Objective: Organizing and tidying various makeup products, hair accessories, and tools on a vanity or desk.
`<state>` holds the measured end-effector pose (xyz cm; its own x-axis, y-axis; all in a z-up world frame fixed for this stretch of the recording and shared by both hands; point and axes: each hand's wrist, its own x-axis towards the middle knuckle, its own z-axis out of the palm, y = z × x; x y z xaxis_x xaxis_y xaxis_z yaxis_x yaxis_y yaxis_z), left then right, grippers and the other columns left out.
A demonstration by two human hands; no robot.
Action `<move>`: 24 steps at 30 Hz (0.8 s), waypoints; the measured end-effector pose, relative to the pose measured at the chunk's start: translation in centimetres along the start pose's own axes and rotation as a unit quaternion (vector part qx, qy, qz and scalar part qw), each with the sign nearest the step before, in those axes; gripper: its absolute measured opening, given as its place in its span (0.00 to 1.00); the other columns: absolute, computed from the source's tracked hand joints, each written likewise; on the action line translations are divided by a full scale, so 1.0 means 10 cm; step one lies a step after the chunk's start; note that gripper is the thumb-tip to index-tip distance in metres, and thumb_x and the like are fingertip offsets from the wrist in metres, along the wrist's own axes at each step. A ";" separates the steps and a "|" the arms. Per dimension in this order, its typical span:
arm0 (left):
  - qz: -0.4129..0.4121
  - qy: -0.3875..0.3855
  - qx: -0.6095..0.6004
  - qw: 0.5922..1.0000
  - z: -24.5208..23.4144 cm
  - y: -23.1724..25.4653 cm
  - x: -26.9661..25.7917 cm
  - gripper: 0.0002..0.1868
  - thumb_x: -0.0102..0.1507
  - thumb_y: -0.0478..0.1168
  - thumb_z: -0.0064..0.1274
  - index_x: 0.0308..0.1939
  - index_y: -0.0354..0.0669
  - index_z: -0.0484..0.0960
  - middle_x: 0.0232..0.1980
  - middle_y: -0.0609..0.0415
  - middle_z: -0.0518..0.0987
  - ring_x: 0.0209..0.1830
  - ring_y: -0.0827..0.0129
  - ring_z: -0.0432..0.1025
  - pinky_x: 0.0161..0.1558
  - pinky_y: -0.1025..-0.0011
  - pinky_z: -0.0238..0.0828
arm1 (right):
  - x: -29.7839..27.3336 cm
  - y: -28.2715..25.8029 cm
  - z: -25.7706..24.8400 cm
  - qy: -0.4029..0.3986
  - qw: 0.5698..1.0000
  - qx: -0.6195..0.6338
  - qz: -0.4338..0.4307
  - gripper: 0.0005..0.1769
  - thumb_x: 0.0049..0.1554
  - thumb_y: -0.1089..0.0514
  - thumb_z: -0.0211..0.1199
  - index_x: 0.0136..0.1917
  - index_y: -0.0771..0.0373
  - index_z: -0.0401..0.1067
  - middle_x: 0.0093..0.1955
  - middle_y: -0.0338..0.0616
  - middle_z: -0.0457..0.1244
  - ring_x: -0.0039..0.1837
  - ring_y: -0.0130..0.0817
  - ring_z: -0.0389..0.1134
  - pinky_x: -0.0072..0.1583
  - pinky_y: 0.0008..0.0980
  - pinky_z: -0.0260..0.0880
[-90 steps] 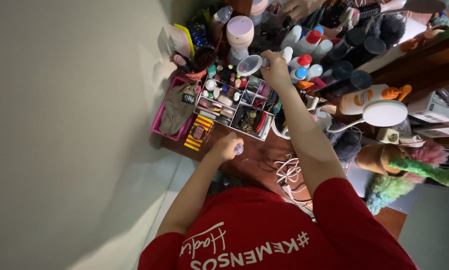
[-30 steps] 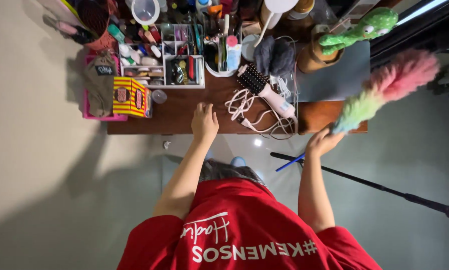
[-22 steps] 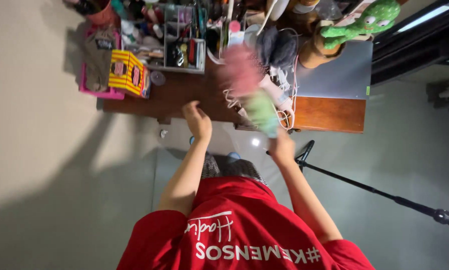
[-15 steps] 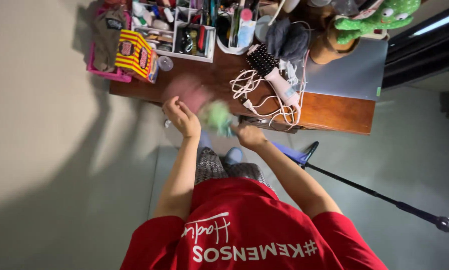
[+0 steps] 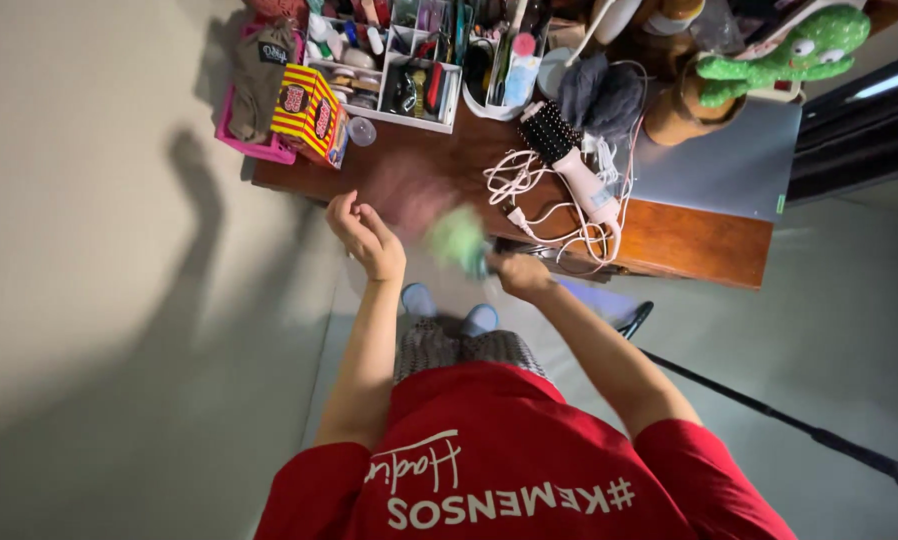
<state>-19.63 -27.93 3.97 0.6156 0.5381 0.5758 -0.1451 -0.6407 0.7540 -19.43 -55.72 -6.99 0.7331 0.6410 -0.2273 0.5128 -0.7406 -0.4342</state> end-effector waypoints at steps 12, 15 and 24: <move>0.034 -0.056 -0.057 0.996 0.35 0.23 0.05 0.14 0.73 0.28 0.42 0.63 0.36 0.67 0.65 0.41 0.67 0.57 0.56 0.67 0.56 0.64 0.71 | -0.20 -0.18 -0.05 0.163 0.969 0.097 0.157 0.21 0.57 0.62 0.55 0.63 0.57 0.68 0.42 0.59 0.68 0.43 0.60 0.71 0.46 0.57 0.70; 0.034 -0.074 -0.061 0.995 0.42 0.28 0.02 0.13 0.74 0.29 0.41 0.63 0.36 0.67 0.65 0.40 0.68 0.61 0.53 0.67 0.57 0.62 0.70 | -0.37 -0.06 0.05 0.018 0.997 0.059 0.053 0.13 0.54 0.58 0.58 0.53 0.53 0.74 0.41 0.56 0.69 0.43 0.58 0.71 0.44 0.57 0.70; 0.126 -0.123 -0.031 0.984 0.59 0.45 0.00 0.17 0.73 0.34 0.45 0.65 0.34 0.67 0.68 0.37 0.68 0.69 0.42 0.63 0.69 0.50 0.61 | -1.00 0.41 -0.63 0.649 0.718 0.161 0.193 0.23 0.65 0.69 0.52 0.73 0.68 0.61 0.65 0.67 0.64 0.65 0.58 0.67 0.67 0.43 0.66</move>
<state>-15.77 -34.08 5.51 0.7218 0.2122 0.6588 -0.3591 -0.6989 0.6186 -21.82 -66.46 -1.04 0.6981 -0.4824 0.5291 0.1837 -0.5935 -0.7836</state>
